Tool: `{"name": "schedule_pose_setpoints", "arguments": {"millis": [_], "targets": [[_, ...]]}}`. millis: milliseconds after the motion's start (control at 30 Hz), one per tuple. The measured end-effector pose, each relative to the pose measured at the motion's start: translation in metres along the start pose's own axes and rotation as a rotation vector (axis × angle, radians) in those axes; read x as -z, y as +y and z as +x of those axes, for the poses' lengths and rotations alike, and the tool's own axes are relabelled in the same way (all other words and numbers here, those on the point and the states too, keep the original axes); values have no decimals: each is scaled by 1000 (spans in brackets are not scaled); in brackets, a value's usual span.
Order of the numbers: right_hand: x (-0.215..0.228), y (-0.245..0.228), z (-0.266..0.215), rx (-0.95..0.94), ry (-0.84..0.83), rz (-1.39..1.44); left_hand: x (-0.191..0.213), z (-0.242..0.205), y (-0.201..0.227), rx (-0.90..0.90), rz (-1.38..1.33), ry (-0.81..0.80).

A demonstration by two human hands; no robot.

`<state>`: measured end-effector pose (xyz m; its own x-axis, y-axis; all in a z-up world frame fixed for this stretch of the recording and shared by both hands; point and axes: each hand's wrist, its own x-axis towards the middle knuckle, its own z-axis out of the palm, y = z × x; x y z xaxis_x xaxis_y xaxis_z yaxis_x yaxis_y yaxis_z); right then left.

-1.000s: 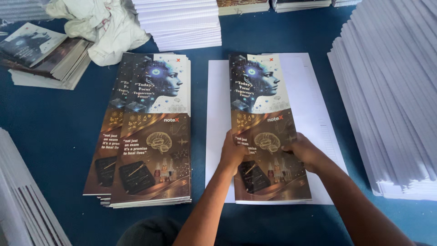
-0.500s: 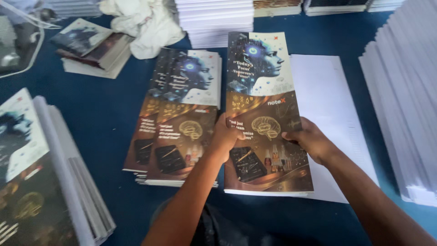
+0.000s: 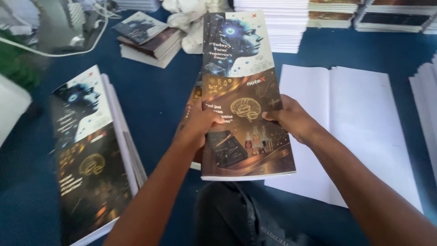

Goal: The person assembles notebooks by inserting loose sheets of paper into printed covers. They repeatedly pick up a cover, place a stack of paper inside, and set the completed notebook aside.

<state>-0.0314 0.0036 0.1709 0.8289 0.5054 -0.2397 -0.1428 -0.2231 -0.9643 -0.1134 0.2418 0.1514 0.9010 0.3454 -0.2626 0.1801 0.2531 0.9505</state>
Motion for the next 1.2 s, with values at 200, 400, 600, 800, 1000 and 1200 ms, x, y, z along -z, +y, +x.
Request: {"name": "schedule_pose_setpoints", "arguments": {"millis": [200, 400, 600, 800, 1000, 1200], "targets": [[-77, -17, 17, 49, -110, -15, 84, -24, 21, -62, 31, 101], [-163, -18, 44, 228, -195, -192, 173, -51, 28, -127, 46, 225], [-250, -19, 53, 267, -317, -133, 249, -90, 30, -102, 36, 365], [-322, -10, 51, 246, -397, -99, 303, -124, 25, -82, 74, 461], [-371, 10, 54, 248, -399, -188, 341, -142, 10, -23, 64, 538], [-402, 40, 64, 276, -404, -273, 374, -144, -17, 34, 54, 595]]}}
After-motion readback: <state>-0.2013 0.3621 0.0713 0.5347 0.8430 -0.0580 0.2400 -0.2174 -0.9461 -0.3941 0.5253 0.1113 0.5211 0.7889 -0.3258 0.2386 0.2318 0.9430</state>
